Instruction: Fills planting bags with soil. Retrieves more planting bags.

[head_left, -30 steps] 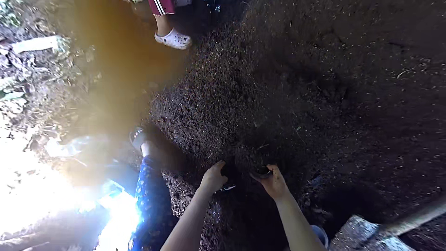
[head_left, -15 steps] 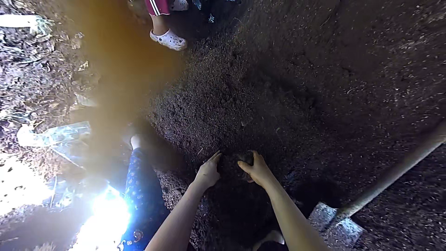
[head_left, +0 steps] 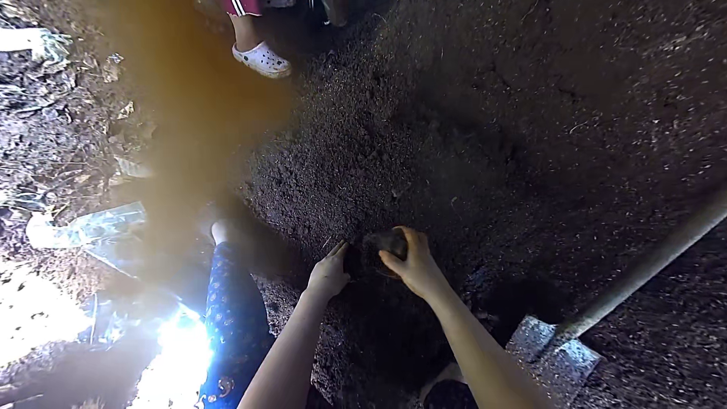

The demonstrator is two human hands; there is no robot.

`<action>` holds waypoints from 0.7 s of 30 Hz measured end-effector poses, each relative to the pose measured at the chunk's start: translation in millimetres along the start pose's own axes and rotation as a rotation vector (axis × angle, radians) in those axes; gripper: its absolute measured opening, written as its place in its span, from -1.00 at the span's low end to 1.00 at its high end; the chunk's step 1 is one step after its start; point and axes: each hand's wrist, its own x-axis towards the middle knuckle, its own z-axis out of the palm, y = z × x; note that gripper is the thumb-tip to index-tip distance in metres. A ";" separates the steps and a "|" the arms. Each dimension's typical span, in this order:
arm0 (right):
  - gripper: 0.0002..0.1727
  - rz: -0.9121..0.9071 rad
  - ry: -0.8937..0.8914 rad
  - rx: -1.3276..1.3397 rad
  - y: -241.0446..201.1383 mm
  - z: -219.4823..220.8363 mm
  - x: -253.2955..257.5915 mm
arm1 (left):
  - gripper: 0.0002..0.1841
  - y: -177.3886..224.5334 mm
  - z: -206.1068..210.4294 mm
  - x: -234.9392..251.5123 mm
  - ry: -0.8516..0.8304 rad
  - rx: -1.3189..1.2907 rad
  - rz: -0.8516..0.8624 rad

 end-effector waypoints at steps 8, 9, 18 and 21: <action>-0.40 0.927 -0.475 0.819 133.4 71.5 -107.0 | -0.26 -6.3 6.8 10.9 -0.117 0.104 -0.098; -0.37 1.028 -0.565 0.846 141.5 97.9 -130.9 | -0.26 -8.4 9.1 11.8 -0.118 0.098 -0.097; -0.30 1.478 -0.234 1.241 170.3 198.3 -149.8 | -0.43 -7.5 7.8 0.5 -0.048 0.128 -0.145; -0.30 1.531 -0.182 1.282 174.8 192.7 -139.4 | -0.45 -3.9 4.0 8.8 -0.037 0.090 -0.123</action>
